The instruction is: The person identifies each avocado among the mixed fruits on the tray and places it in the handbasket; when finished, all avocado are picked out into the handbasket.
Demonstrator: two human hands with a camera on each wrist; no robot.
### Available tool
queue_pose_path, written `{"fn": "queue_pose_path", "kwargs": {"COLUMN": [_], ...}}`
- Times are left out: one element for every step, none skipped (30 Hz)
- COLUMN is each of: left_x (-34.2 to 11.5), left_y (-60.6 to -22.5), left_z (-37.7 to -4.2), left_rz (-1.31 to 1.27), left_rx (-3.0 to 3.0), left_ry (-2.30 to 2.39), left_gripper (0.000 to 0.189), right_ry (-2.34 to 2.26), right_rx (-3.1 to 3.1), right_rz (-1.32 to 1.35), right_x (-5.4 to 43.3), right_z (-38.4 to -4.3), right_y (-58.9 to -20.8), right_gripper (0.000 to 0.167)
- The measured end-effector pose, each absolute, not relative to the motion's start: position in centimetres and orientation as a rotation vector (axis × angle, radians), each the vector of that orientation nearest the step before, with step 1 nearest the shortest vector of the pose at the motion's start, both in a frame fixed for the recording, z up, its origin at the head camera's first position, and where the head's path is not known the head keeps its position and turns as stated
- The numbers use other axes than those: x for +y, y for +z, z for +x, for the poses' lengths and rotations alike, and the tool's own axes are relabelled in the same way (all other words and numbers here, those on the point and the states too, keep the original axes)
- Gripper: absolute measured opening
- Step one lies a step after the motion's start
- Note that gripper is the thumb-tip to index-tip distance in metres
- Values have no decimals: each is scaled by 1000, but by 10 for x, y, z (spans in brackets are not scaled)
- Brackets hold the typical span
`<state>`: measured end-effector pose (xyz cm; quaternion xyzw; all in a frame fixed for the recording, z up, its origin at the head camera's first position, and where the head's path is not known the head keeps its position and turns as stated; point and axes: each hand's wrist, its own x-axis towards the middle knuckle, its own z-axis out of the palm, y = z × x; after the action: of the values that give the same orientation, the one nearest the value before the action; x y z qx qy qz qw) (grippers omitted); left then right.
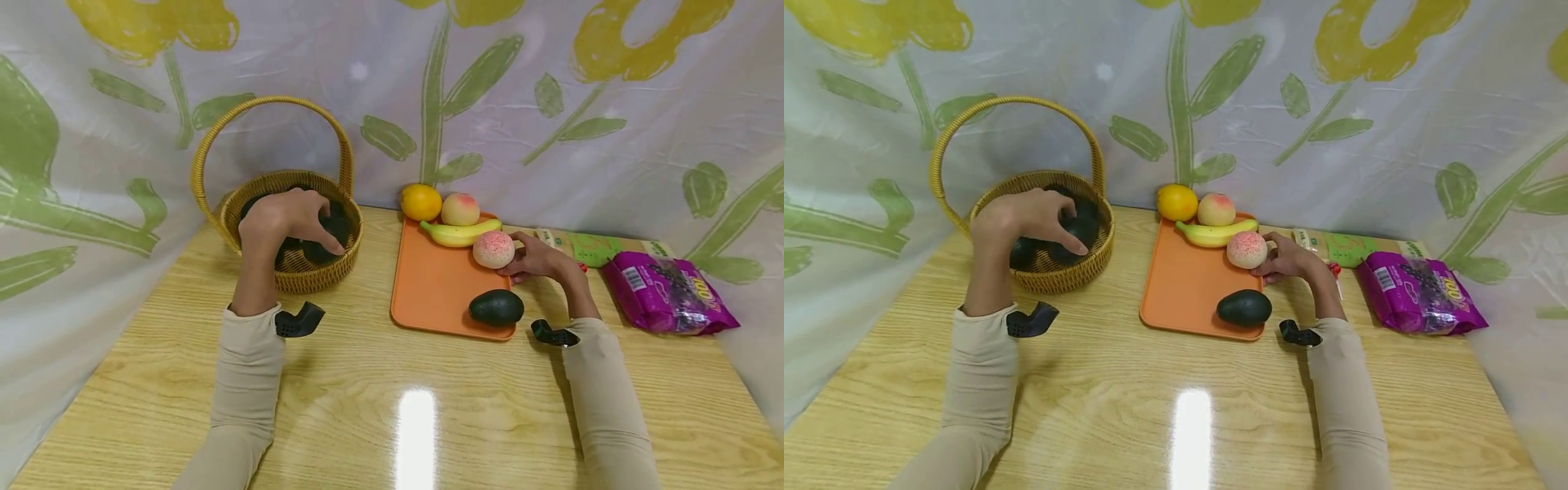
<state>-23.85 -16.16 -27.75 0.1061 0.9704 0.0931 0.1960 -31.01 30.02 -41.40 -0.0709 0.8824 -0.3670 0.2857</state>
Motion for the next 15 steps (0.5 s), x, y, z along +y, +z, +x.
{"fn": "queue_pose_path", "kwargs": {"left_x": [-164,-166,-169,-171,-174,-177,-179,-181,-183,-184,-184,-185,-185,-186,-186], "left_y": [-278,-279,-280,-281,-283,-285,-286,-288,-289,-291,-293,-294,-296,-298,-300], "left_z": [-238,-239,-240,-241,-243,-244,-245,-247,-248,-249,-251,-252,-253,-254,-255], "left_rz": [253,201,156,121,85,59,33,7,-9,-32,-56,-83,-102,-121,-143], "left_rx": [2696,2676,2660,2645,2629,2613,2598,2585,2576,2569,2567,2569,2574,2586,2599], "left_ry": [233,225,221,221,223,224,225,227,222,214,206,198,192,195,199], "left_gripper": [60,53,49,48,47,46,47,51,57,64,72,78,82,83,81], "right_ry": [-989,-996,-1001,-1008,-1012,-1011,-1009,-1008,-1002,-999,-997,-995,-995,-996,-997], "right_rx": [2356,2352,2348,2341,2336,2335,2335,2336,2343,2349,2356,2360,2363,2362,2360], "right_rz": [-188,-189,-188,-194,-201,-204,-206,-209,-210,-208,-205,-202,-200,-198,-196], "right_x": [300,300,300,300,300,300,300,300,300,300,300,301,301,301,300], "right_z": [-310,-309,-309,-309,-310,-310,-310,-311,-311,-311,-311,-311,-311,-311,-310], "right_y": [-414,-414,-414,-414,-415,-415,-415,-416,-415,-415,-416,-416,-416,-415,-415], "right_gripper": [94,94,93,93,93,93,93,92,92,92,92,92,92,92,92]}}
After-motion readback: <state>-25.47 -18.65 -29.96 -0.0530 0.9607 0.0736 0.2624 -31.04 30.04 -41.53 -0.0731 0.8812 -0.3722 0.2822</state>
